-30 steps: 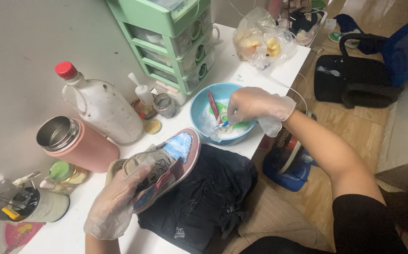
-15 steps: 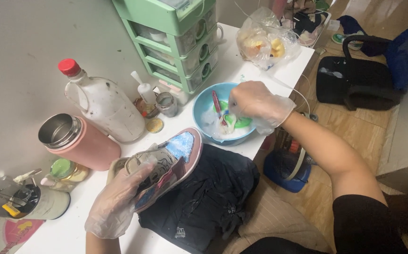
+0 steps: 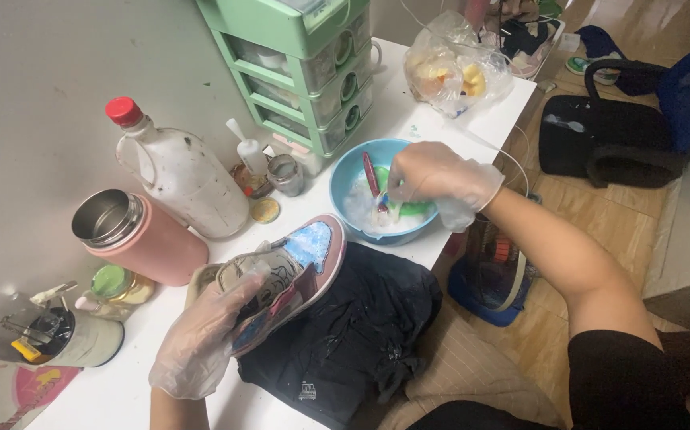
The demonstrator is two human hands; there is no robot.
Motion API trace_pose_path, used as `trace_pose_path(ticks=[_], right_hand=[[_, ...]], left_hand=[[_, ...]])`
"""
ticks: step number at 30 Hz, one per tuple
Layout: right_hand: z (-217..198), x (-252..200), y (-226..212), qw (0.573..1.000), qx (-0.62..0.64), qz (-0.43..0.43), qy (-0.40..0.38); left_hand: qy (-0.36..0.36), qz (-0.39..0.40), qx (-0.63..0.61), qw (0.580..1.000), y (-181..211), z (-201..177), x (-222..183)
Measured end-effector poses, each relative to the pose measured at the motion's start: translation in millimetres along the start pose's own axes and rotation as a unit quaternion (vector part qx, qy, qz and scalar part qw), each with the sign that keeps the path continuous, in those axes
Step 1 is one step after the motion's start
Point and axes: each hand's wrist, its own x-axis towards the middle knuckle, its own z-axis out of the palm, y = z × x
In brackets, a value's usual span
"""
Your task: Cleaning a sneaker using a toothbrush and soapy water at a workbench.
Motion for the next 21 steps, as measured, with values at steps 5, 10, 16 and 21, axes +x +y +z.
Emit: trace_pose_path(ticks=[5, 10, 16, 21], right_hand=[[-6.5, -1.7, -3.3, 0.999, 0.020, 0.035, -0.022], [-10.4, -12.5, -5.5, 0.999, 0.029, 0.007, -0.019], [-10.8, -14.3, -1.2, 1.000, 0.022, 0.011, -0.008], [-22.3, -24.6, -9.3, 0.998, 0.001, 0.053, -0.015]], left_hand=[[0.080, -0.098, -0.044, 0.991, 24.5, 17.7, -16.7], [-0.046, 0.206, 0.039, 0.977, -65.2, -62.4, 61.4], [-0.172, 0.311, 0.069, 0.932, -67.5, -51.6, 44.4], [-0.175, 0.273, -0.042, 0.945, -70.5, -50.7, 36.3]])
